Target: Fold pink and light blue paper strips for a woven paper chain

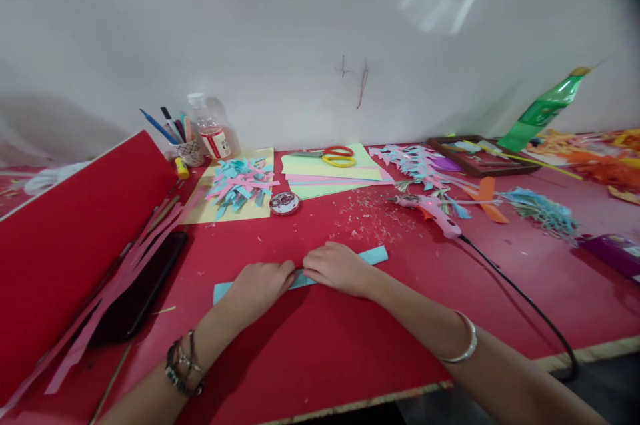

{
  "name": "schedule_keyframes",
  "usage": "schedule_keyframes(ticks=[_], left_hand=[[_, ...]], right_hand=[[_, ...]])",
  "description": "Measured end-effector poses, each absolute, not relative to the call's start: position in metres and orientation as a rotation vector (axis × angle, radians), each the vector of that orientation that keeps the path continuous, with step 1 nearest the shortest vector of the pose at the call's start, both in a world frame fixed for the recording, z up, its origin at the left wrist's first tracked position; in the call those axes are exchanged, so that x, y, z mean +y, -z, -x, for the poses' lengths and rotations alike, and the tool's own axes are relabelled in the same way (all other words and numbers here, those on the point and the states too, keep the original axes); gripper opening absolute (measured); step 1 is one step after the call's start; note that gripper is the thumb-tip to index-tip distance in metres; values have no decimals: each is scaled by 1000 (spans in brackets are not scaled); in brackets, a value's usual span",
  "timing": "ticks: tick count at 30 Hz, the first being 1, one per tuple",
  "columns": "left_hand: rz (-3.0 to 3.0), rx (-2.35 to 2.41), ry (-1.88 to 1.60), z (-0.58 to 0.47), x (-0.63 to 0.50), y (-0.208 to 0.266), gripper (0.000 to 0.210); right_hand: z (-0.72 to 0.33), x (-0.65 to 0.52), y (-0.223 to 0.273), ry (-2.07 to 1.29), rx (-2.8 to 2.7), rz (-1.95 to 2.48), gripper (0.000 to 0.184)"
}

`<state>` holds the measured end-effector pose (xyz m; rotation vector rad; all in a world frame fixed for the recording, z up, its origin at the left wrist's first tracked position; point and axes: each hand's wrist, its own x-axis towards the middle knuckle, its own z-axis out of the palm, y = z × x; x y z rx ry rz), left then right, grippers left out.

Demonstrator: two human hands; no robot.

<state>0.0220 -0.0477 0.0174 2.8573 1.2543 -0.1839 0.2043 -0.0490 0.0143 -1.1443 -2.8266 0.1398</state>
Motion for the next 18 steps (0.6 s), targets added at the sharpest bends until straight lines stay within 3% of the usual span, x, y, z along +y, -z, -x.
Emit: schedule_keyframes(ticks=[18], left_hand=[[-2652, 1512, 278, 33, -54, -22, 27]], right_hand=[[-205, -47, -11, -150, -2822, 1123, 21]])
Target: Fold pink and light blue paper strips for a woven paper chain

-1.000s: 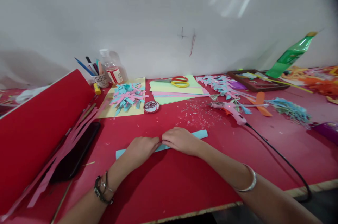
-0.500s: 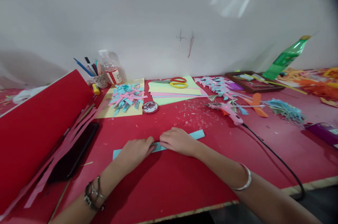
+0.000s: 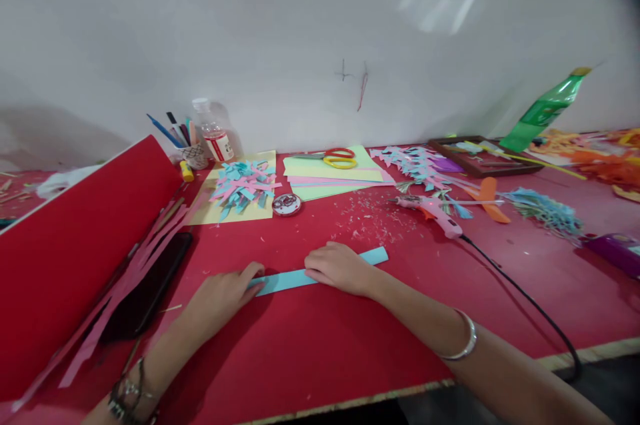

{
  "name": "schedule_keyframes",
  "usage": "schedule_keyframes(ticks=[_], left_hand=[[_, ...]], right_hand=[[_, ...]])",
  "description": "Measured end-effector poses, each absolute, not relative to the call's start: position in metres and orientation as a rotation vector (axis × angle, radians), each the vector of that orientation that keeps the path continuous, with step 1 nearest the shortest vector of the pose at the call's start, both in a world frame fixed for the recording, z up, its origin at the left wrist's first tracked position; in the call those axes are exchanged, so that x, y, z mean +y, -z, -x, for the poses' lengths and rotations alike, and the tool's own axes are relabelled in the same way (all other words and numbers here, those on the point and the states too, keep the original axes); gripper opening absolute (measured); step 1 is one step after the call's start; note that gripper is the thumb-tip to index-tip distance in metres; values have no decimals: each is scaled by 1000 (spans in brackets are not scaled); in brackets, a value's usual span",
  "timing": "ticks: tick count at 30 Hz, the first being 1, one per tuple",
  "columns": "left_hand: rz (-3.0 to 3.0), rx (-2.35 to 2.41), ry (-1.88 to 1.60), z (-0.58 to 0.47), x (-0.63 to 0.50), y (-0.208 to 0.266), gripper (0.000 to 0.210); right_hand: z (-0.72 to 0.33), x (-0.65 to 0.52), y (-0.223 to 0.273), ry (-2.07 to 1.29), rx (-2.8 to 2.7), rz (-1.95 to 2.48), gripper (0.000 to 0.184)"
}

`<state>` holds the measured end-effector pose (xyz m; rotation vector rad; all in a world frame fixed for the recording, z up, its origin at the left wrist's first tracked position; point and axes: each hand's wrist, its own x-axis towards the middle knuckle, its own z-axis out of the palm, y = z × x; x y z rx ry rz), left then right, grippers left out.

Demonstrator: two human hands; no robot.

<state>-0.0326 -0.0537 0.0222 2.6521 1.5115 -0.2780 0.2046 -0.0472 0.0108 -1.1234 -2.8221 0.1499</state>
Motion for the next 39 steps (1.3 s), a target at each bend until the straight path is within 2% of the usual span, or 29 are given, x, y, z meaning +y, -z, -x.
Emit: schedule_keyframes(ticks=[7, 10, 12, 16, 21, 27, 34, 39], left_hand=[[-2805, 1557, 172, 53, -61, -21, 31], [-3062, 1393, 126, 37, -71, -29, 47], [-3128, 1238, 216, 22, -78, -32, 53], [-3084, 1277, 306, 1, -89, -27, 52], [-2919, 1519, 150, -7, -106, -22, 43], [-2778, 1584, -32, -18, -118, -24, 56], [-2746, 1572, -77, -19, -117, -20, 59], [-2734, 1572, -83, -18, -118, -19, 59]], right_hand=[[-205, -48, -13, -162, -2806, 1122, 22], [-204, -49, -13, -132, -2796, 1118, 21], [-204, -49, -12, -112, -2788, 1116, 21], [-204, -48, -11, -103, -2789, 1109, 20], [-205, -48, -12, -127, -2804, 1136, 21], [-199, -53, -14, -108, -2774, 1234, 21], [-195, -64, -14, -132, -2654, 1341, 24], [-206, -68, -13, -189, -2565, 1323, 17]])
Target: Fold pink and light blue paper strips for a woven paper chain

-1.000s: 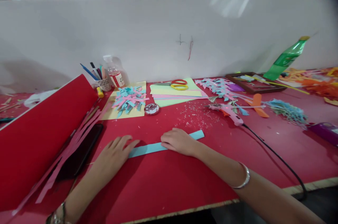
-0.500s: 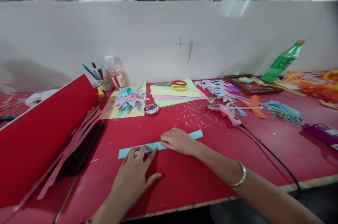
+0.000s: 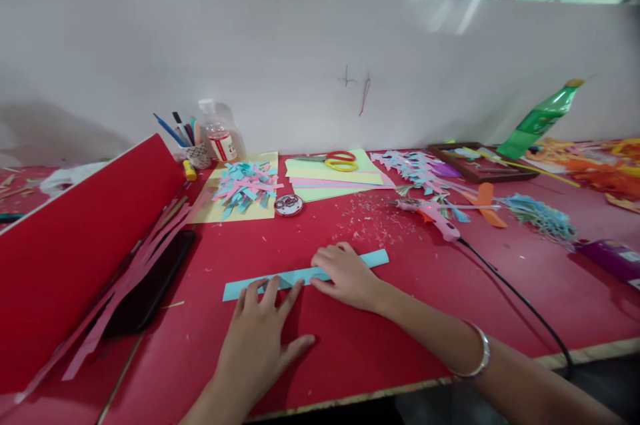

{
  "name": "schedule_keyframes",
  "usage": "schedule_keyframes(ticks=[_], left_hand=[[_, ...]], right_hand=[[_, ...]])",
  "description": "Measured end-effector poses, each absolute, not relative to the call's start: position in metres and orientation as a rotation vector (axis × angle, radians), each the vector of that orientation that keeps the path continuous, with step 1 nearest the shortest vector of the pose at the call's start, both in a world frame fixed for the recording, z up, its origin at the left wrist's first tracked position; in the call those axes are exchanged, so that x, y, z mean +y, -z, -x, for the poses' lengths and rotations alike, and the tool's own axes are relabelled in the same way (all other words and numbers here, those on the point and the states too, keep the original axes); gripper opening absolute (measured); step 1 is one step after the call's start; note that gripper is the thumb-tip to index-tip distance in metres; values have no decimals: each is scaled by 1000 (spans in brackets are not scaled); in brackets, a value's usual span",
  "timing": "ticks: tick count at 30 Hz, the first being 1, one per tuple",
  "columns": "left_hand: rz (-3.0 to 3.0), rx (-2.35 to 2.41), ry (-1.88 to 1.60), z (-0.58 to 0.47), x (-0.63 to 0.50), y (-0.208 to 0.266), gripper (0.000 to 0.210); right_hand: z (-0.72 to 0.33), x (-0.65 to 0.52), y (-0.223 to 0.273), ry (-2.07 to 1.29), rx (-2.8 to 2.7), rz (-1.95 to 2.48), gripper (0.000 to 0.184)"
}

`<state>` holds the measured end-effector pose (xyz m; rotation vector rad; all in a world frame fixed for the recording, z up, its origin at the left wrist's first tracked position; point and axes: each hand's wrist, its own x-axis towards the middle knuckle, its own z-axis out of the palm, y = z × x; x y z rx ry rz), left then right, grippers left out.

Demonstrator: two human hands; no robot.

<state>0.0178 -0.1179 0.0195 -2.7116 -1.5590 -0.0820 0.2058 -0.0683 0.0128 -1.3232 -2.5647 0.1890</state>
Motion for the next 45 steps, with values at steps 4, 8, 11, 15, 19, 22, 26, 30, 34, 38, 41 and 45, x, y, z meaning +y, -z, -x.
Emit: schedule_keyframes(ticks=[4, 8, 11, 15, 19, 22, 26, 30, 34, 38, 41, 45], left_hand=[[2713, -1560, 76, -18, -118, -20, 58], [2719, -1569, 73, -17, -117, -19, 58], [2710, -1574, 73, -16, -117, -19, 58], [2704, -1565, 77, -16, -116, -18, 57], [2701, -1555, 81, -16, -116, -18, 57], [2691, -1555, 78, -16, -116, -18, 56], [2699, -1557, 60, -15, -117, -20, 56], [2705, -1554, 50, -15, -116, -21, 56], [2711, -1524, 47, -15, -114, -22, 55], [2701, -1515, -8, -16, -112, -27, 51], [2703, -1486, -67, -18, -109, -33, 46], [2698, -1453, -62, -23, -102, -39, 43]], right_hand=[[-216, -70, -11, -223, -2457, 1402, 17], [-228, -73, -11, -211, -2372, 1484, 16], [-238, -78, -11, -193, -2321, 1541, 16], [-253, -83, -10, -193, -2227, 1636, 17], [-269, -87, -7, -183, -2096, 1765, 18], [-280, -90, -5, -176, -2058, 1818, 18], [-295, -95, -1, -139, -2041, 1844, 17], [-309, -97, 4, -109, -2050, 1809, 16], [-316, -95, 6, -142, -2049, 1760, 17], [-317, -92, 0, -267, -1942, 1675, 22], [-313, -95, -8, -307, -1995, 1636, 21], [-302, -100, -14, -243, -2168, 1654, 18]])
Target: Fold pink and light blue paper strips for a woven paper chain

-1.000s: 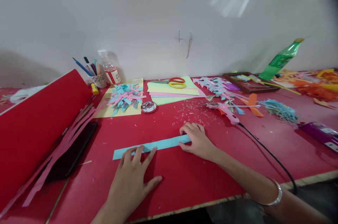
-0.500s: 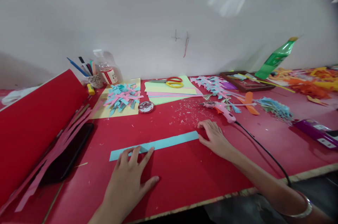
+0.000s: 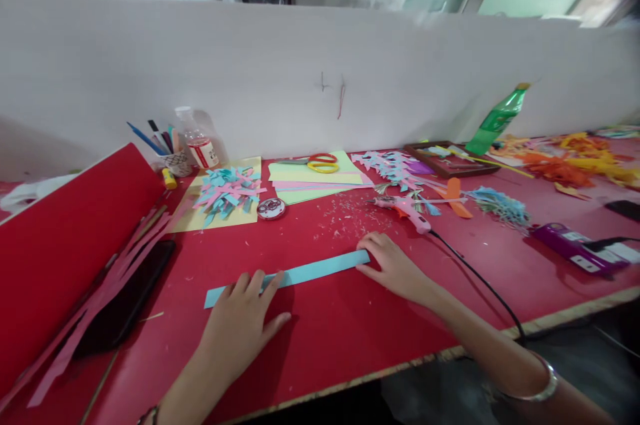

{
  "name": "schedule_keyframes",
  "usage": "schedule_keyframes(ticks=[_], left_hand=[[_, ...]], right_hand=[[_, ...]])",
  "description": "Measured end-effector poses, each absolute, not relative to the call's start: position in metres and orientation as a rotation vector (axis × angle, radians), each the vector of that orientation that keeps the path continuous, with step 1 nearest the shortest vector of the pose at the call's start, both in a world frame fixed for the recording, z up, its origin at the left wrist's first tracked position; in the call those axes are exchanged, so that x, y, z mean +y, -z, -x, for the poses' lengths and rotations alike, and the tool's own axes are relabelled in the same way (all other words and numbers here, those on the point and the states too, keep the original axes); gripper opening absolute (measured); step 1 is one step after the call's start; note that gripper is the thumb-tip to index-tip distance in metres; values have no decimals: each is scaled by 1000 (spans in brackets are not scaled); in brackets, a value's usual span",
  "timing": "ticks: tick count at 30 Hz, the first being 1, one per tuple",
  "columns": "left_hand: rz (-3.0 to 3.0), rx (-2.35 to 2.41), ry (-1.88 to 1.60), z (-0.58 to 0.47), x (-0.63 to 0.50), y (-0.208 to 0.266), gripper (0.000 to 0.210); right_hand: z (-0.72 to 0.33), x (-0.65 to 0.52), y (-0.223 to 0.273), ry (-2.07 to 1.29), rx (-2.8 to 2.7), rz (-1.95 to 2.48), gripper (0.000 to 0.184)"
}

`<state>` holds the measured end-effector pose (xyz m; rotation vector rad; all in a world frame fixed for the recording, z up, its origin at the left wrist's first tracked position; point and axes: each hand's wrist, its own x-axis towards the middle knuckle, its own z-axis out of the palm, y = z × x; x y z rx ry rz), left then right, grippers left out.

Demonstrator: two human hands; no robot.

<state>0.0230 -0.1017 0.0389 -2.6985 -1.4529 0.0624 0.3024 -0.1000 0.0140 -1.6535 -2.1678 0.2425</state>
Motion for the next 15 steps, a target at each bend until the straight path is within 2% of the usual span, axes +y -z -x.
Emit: schedule_keyframes(ticks=[6, 10, 15], left_hand=[[2847, -1295, 93, -46, -84, -44, 44], [3000, -1245, 275, -70, -72, -48, 44], [3088, -1271, 426, -88, -66, -60, 29]], right_hand=[[-290, -97, -18, -388, -2074, 1544, 6], [-279, -99, -28, -522, -1999, 1387, 4], [-267, -106, -37, -722, -1787, 1295, 11]])
